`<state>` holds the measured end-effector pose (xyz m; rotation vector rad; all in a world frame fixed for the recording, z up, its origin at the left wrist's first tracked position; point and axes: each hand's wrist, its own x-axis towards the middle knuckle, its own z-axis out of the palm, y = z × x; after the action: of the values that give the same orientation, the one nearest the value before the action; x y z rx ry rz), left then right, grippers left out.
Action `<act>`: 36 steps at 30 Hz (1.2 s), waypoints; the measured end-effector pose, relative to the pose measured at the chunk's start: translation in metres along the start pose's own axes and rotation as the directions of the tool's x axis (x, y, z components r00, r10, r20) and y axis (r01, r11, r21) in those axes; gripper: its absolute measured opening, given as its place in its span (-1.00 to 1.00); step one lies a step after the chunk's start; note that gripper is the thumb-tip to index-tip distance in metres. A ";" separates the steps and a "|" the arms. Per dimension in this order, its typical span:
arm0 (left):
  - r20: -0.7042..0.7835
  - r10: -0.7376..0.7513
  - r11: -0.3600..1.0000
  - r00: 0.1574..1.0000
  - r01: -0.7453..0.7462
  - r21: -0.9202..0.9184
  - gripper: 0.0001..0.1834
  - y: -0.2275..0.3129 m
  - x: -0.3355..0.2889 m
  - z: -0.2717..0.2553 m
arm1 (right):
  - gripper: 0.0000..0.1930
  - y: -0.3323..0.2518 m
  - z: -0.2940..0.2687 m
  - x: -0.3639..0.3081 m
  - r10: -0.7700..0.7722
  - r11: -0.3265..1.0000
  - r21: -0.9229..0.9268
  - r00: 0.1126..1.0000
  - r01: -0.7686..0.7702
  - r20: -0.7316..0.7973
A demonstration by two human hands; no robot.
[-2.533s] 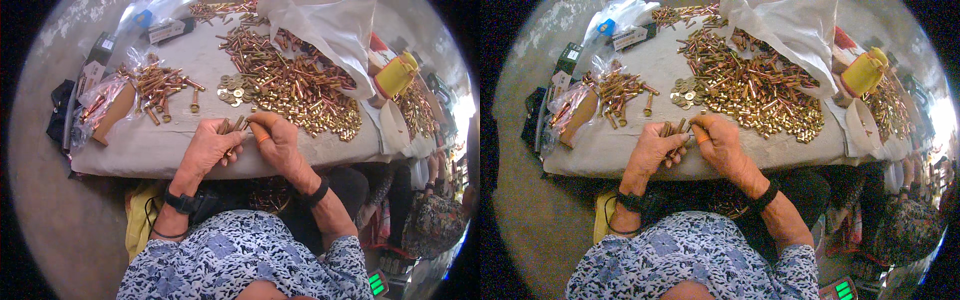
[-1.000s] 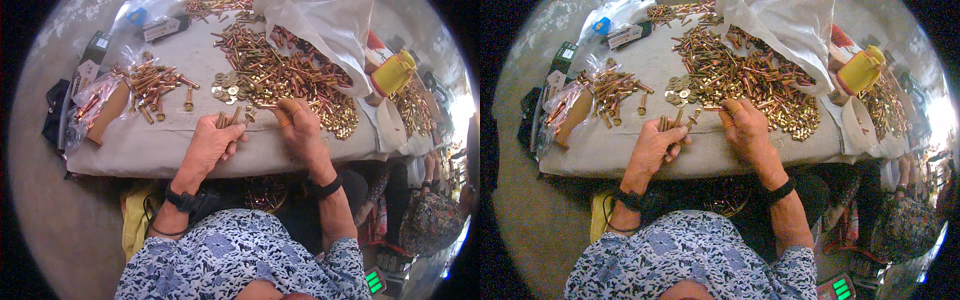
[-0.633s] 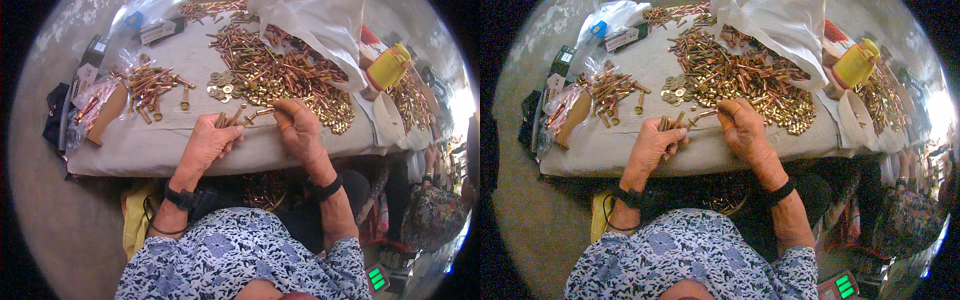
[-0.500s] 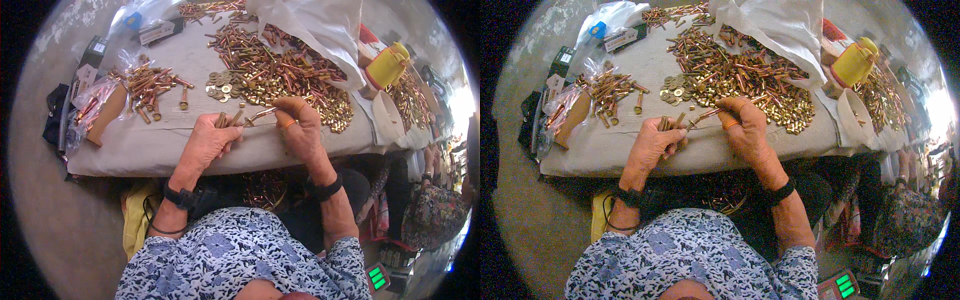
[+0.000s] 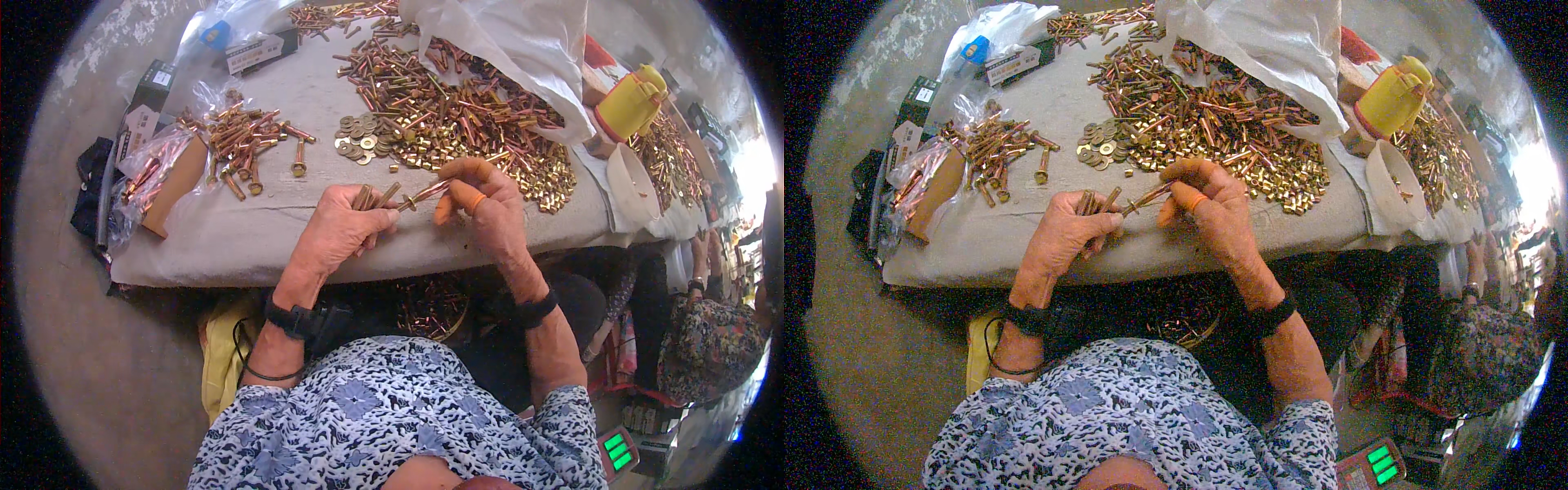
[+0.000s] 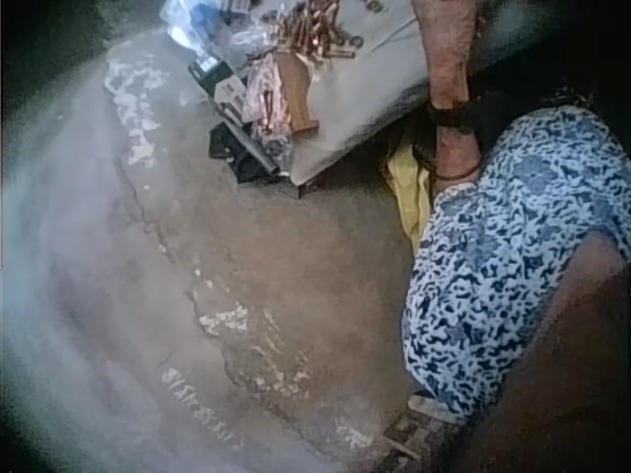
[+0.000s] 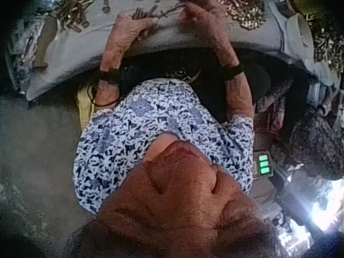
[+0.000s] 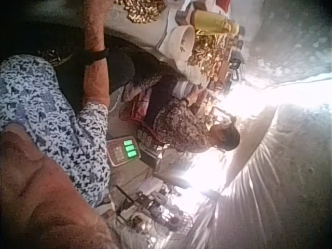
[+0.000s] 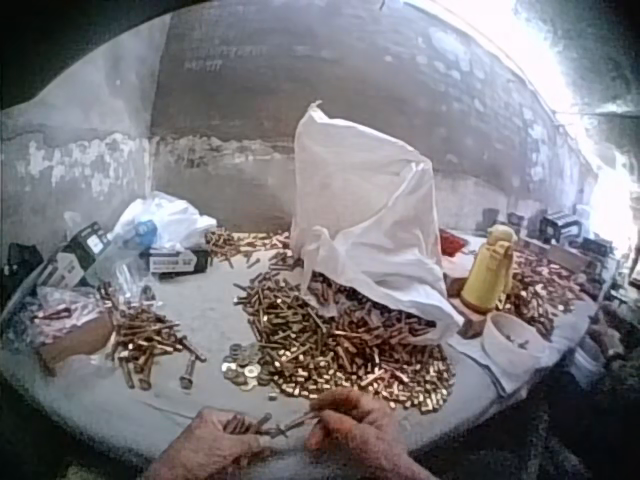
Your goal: Sorting and inspecting small metal pins and washers on a workbench.
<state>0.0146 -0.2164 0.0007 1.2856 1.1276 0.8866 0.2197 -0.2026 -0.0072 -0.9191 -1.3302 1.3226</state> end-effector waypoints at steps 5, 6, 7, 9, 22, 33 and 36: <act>-0.003 0.015 1.000 1.000 -0.015 -0.003 -0.81 -0.004 0.001 0.000 | -0.83 0.000 0.008 -0.003 0.014 0.999 -0.044 0.999 -0.012 0.033; -0.007 0.019 0.999 1.000 -0.019 -0.043 -0.81 -0.005 0.002 0.001 | -0.83 0.000 0.010 -0.005 0.034 0.995 -0.093 0.999 -0.031 0.039; -0.010 0.022 0.996 1.000 -0.023 -0.083 -0.80 -0.005 0.003 0.002 | -0.83 0.001 0.012 -0.006 0.055 0.989 -0.142 0.998 -0.048 0.044; -0.006 0.037 0.997 0.999 -0.037 -0.068 -0.76 -0.003 0.003 0.005 | -0.81 0.014 0.021 -0.005 -0.164 0.887 -0.425 0.984 0.181 0.075; -0.142 0.183 0.978 0.973 -0.166 0.125 -0.79 -0.007 -0.002 0.001 | -0.79 0.014 0.049 0.004 -0.054 0.998 -0.018 0.990 0.052 -0.127; -0.227 -0.069 0.998 0.971 0.065 -0.026 -0.84 0.000 -0.008 -0.020 | -0.86 0.031 0.044 0.048 -0.416 0.381 -0.851 0.889 0.360 0.190; -0.233 -0.077 0.997 0.969 0.080 0.005 -0.83 0.002 -0.008 -0.020 | -0.88 0.033 0.047 0.051 -0.354 0.263 -0.907 0.908 0.329 0.226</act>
<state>-0.0062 -0.2186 0.0045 1.1615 1.3617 0.9901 0.1591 -0.1600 -0.0283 -1.2577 -2.1814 0.0271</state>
